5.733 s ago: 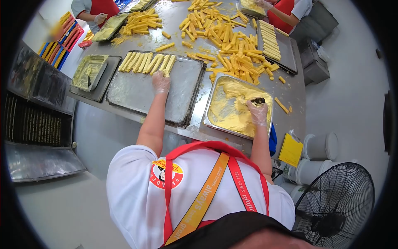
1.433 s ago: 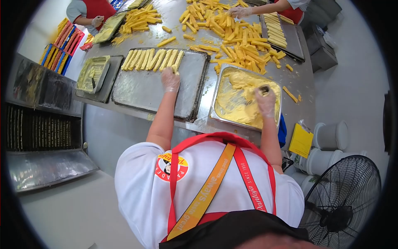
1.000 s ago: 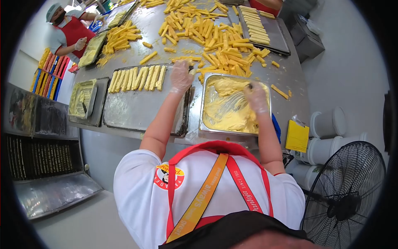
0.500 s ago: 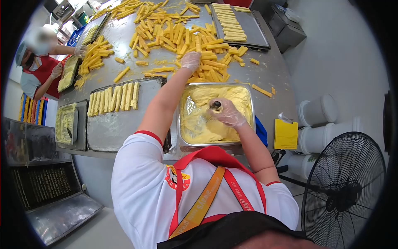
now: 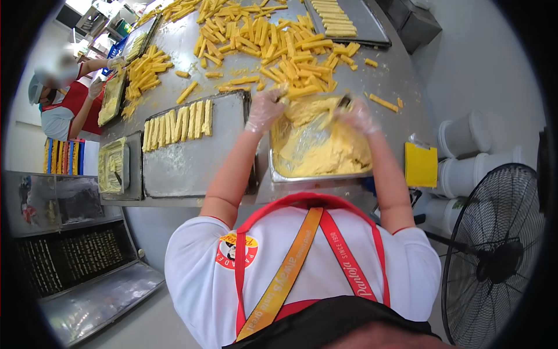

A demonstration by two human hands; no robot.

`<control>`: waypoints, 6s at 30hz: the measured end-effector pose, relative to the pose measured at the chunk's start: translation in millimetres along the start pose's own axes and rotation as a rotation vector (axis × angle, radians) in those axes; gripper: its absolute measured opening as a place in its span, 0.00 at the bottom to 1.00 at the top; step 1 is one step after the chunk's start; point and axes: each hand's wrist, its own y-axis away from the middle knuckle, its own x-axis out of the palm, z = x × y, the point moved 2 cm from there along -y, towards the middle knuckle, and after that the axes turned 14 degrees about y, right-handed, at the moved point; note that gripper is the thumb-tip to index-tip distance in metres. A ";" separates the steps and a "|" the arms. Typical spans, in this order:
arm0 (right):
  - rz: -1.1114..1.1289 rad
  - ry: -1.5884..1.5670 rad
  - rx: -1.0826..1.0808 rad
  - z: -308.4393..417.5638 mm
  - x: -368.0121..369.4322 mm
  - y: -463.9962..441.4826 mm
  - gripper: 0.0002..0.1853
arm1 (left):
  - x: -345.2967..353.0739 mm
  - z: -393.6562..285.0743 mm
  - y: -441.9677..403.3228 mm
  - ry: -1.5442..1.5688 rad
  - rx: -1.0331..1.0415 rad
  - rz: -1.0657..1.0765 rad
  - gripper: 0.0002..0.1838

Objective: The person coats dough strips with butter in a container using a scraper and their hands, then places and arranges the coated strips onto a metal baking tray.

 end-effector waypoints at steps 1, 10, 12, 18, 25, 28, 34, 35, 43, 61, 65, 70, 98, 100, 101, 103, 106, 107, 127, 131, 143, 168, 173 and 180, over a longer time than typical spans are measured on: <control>-0.096 0.077 0.099 -7.1 -6.8 -7.9 0.22 | 6.1 -3.8 18.4 -0.089 -0.013 0.015 0.14; -0.199 -0.850 0.062 33.9 16.4 31.9 0.16 | 32.6 12.0 66.6 -0.257 0.023 -0.050 0.24; -0.263 -0.511 0.193 18.4 24.7 21.0 0.14 | 31.5 11.9 66.0 -0.256 0.045 -0.035 0.24; -0.277 -0.876 -0.002 35.2 38.4 33.9 0.14 | 29.3 23.3 61.4 -0.278 -0.088 -0.055 0.17; -0.417 -0.343 -0.017 14.0 37.0 23.6 0.11 | 25.6 7.5 61.3 -0.251 -0.257 -0.036 0.14; -0.324 -0.852 0.006 42.5 30.4 42.9 0.11 | 24.9 13.3 60.4 -0.293 -0.261 0.005 0.14; -0.222 -0.643 0.165 -2.8 46.0 13.4 0.15 | 8.3 -5.5 71.6 -0.320 -0.195 -0.021 0.12; -0.297 -0.531 0.137 -5.6 39.8 15.3 0.15 | 0.1 -15.3 75.3 -0.340 -0.139 -0.076 0.11; -0.406 -0.197 0.124 8.9 32.6 39.5 0.15 | -124.6 63.1 99.4 -0.820 -0.033 -0.644 0.09; -0.080 -0.419 0.158 0.0 32.8 6.6 0.17 | -98.2 48.0 70.6 -0.857 0.203 -0.576 0.25; -0.494 0.082 -0.189 24.3 31.5 13.7 0.15 | -63.5 34.2 7.7 -0.604 0.172 -0.261 0.19; 0.110 -0.430 -0.279 41.2 65.2 35.0 0.11 | -45.1 85.8 -56.3 -0.792 0.196 -0.019 0.14; -0.173 0.135 -0.169 17.7 10.6 8.3 0.16 | -63.7 -44.3 -7.1 -0.234 -0.171 -0.075 0.10; -0.051 0.107 -0.284 27.0 7.5 17.4 0.16 | -44.0 -48.5 11.1 -0.169 -0.127 -0.041 0.10; 0.077 0.044 -0.316 25.3 8.5 21.1 0.16 | -32.3 -31.2 25.0 -0.147 -0.051 -0.009 0.10; 0.156 0.033 -0.264 11.3 7.1 16.9 0.15 | -10.3 -11.5 43.3 -0.155 -0.001 0.025 0.11; -0.120 0.166 -0.074 -1.3 -2.3 -2.3 0.16 | 15.1 15.0 65.0 -0.252 -0.060 0.051 0.14; -0.411 0.248 -0.273 -0.8 4.7 1.3 0.16 | 20.3 30.7 65.0 -0.282 -0.061 0.064 0.16; -0.226 -0.569 0.001 31.4 41.0 25.5 0.11 | 12.2 58.2 51.2 -0.033 -0.431 0.206 0.21; -0.356 -0.449 -0.089 19.9 39.7 29.6 0.11 | 10.5 39.9 52.6 -0.084 -0.402 0.171 0.17; -0.376 -0.325 0.057 19.9 22.8 53.4 0.10 | -43.8 -21.8 99.0 -0.142 -0.136 -0.416 0.07; -0.390 -0.092 0.067 8.8 42.7 19.0 0.14 | -96.2 19.7 69.1 -0.725 0.117 -0.490 0.15; -0.191 -0.183 -0.331 57.2 49.1 45.5 0.16 | -56.0 47.0 20.3 -0.597 0.028 -0.041 0.18; -0.165 -0.204 -0.009 9.0 58.9 -6.4 0.13 | -35.9 109.7 -29.0 -0.617 -0.035 0.268 0.16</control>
